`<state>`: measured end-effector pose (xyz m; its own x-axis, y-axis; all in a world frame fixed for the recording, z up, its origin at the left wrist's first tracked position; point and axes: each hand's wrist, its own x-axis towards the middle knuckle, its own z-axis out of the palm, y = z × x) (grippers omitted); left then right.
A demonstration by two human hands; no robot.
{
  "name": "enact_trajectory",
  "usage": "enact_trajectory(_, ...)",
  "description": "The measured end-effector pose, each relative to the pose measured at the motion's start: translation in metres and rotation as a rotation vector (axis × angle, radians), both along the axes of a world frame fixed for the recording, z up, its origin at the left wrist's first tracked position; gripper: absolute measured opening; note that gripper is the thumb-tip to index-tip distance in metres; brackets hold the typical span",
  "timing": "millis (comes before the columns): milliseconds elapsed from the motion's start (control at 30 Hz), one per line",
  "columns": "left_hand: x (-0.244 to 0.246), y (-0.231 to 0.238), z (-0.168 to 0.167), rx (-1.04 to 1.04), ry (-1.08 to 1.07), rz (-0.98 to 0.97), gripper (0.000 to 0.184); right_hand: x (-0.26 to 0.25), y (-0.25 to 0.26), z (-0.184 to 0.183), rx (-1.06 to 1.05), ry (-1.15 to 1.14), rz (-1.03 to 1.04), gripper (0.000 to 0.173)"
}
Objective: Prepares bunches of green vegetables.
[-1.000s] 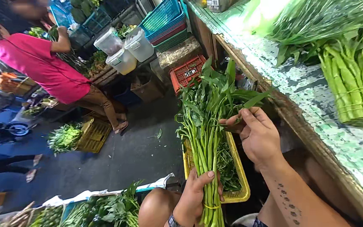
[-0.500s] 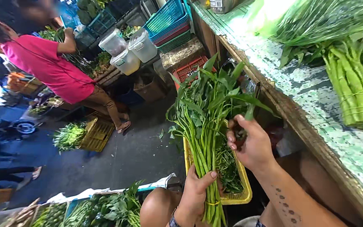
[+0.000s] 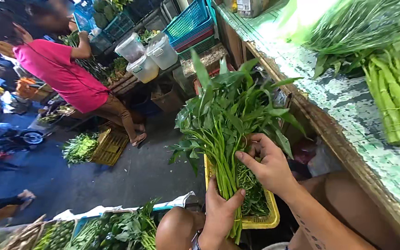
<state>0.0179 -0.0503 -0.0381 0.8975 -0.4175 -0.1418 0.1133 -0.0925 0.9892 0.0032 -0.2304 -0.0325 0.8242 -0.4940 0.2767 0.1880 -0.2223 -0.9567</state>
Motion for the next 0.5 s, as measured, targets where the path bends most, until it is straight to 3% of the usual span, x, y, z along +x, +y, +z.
enact_trajectory(100,0.000,0.000,-0.001,0.007,-0.031,0.014,0.070,0.000,0.000,-0.005,-0.208,-0.024,-0.056,0.044)
enact_trajectory(267,0.002,0.000,-0.003,0.086,-0.092,0.074,0.070,0.005,0.007,-0.011,-0.284,-0.013,-0.001,0.041)
enact_trajectory(500,0.005,-0.001,-0.004,0.125,-0.154,0.105,0.070,-0.002,0.014,-0.004,-0.440,0.202,0.128,0.081)
